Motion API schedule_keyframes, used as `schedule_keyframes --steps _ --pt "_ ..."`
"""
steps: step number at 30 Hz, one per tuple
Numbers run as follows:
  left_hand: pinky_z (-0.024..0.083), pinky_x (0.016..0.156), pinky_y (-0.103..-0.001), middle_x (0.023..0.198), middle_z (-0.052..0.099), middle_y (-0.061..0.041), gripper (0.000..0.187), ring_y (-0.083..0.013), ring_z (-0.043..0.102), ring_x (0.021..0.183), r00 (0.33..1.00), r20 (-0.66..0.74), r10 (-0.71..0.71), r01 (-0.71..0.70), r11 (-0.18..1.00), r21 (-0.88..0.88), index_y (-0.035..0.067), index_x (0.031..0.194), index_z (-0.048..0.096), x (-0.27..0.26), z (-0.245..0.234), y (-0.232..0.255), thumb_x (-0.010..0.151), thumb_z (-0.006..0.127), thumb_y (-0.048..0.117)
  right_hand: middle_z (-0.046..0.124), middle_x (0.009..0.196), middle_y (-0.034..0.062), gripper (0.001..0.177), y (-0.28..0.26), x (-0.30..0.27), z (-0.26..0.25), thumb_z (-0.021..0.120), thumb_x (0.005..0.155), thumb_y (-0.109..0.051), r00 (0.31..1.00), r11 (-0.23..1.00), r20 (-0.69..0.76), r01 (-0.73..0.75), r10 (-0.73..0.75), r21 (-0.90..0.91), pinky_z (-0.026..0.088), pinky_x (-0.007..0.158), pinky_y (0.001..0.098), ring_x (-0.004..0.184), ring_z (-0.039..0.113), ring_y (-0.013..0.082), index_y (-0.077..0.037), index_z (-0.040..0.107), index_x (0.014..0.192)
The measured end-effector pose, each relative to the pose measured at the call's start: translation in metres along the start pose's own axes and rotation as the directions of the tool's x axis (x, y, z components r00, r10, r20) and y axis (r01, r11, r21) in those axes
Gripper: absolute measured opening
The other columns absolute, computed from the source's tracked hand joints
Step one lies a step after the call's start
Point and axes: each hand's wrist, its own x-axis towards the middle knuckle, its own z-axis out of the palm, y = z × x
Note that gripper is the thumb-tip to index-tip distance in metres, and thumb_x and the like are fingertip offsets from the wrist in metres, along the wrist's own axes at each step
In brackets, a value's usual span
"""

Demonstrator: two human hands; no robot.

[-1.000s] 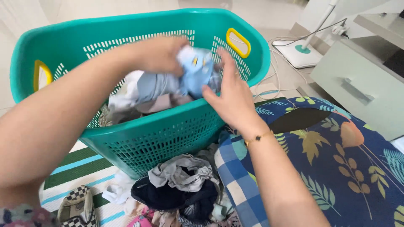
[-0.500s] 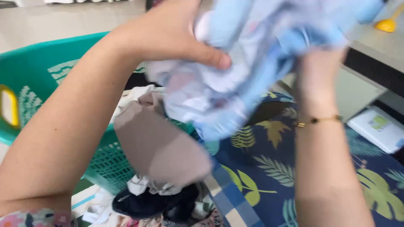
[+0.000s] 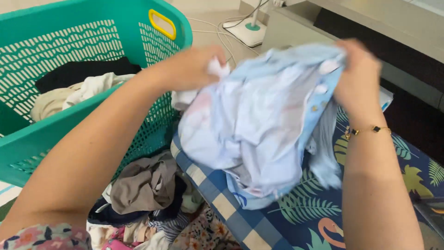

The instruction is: Iron and fold small articles of clothing on an ironing board.

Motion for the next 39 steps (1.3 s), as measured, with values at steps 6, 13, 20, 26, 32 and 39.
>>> schedule_keyframes --steps 6,13,20,26,32,39 --pt "0.058 0.078 -0.034 0.100 0.073 -0.005 0.025 -0.0167 0.070 0.090 0.806 -0.572 -0.154 -0.147 0.883 -0.446 0.004 0.113 0.069 0.011 -0.030 -0.019 0.101 0.069 0.026 0.070 0.132 0.0050 0.026 0.031 0.015 -0.017 0.049 0.111 -0.015 0.900 0.358 -0.435 0.405 0.004 0.841 0.052 0.110 0.0323 0.122 0.068 0.0165 -0.007 0.064 0.131" --pt "0.057 0.078 -0.037 0.104 0.066 -0.008 0.030 -0.0246 0.066 0.098 0.934 -0.077 0.350 -0.357 0.893 -0.273 0.008 0.113 0.063 -0.043 -0.015 0.028 0.089 0.072 0.024 0.059 0.137 0.0218 0.085 0.005 -0.016 0.052 0.067 0.063 -0.020 0.886 0.975 0.407 0.198 -0.223 0.105 0.046 0.105 0.0457 0.131 0.055 0.0335 -0.005 0.051 0.146" --pt "0.053 0.079 -0.037 0.099 0.068 -0.009 0.032 -0.0262 0.068 0.095 0.996 -0.083 0.032 -0.045 0.988 -0.149 0.016 0.120 0.058 -0.084 0.012 0.009 0.091 0.071 0.012 0.061 0.140 0.0217 0.061 0.055 -0.080 0.203 0.067 0.091 -0.023 0.774 0.993 0.625 0.117 -0.103 0.019 0.048 0.109 0.0409 0.130 0.058 0.0334 -0.012 0.055 0.150" --pt "0.056 0.086 -0.029 0.116 0.062 -0.002 0.038 -0.0132 0.065 0.106 0.921 -0.388 0.041 -0.227 0.866 -0.446 0.011 0.130 0.048 -0.093 -0.045 0.026 0.099 0.065 -0.004 0.060 0.141 0.0183 0.073 -0.109 -0.128 0.262 0.065 0.094 -0.031 0.801 0.760 0.575 -0.268 -0.166 0.592 0.047 0.107 0.0371 0.129 0.059 0.0293 0.002 0.039 0.154" --pt "0.052 0.100 -0.028 0.119 0.059 -0.002 0.039 -0.0087 0.061 0.114 0.922 -0.373 0.105 -0.284 0.838 -0.467 0.007 0.127 0.049 -0.138 -0.081 0.051 0.097 0.071 -0.005 0.071 0.120 0.0158 0.065 -0.206 -0.085 0.187 0.085 0.077 -0.033 0.697 0.799 0.596 -0.055 -0.398 0.599 0.057 0.092 0.0343 0.109 0.070 0.0233 -0.002 0.061 0.129" --pt "0.052 0.112 -0.028 0.141 0.048 0.001 0.050 -0.0090 0.057 0.123 0.939 -0.256 0.231 -0.344 0.610 -0.713 0.010 0.140 0.048 -0.160 -0.085 0.035 0.098 0.072 0.000 0.074 0.127 0.0107 0.039 -0.216 -0.033 0.133 0.070 0.094 -0.003 0.841 0.602 0.262 0.092 -0.473 0.793 0.055 0.105 0.0347 0.118 0.068 0.0164 -0.002 0.066 0.132"
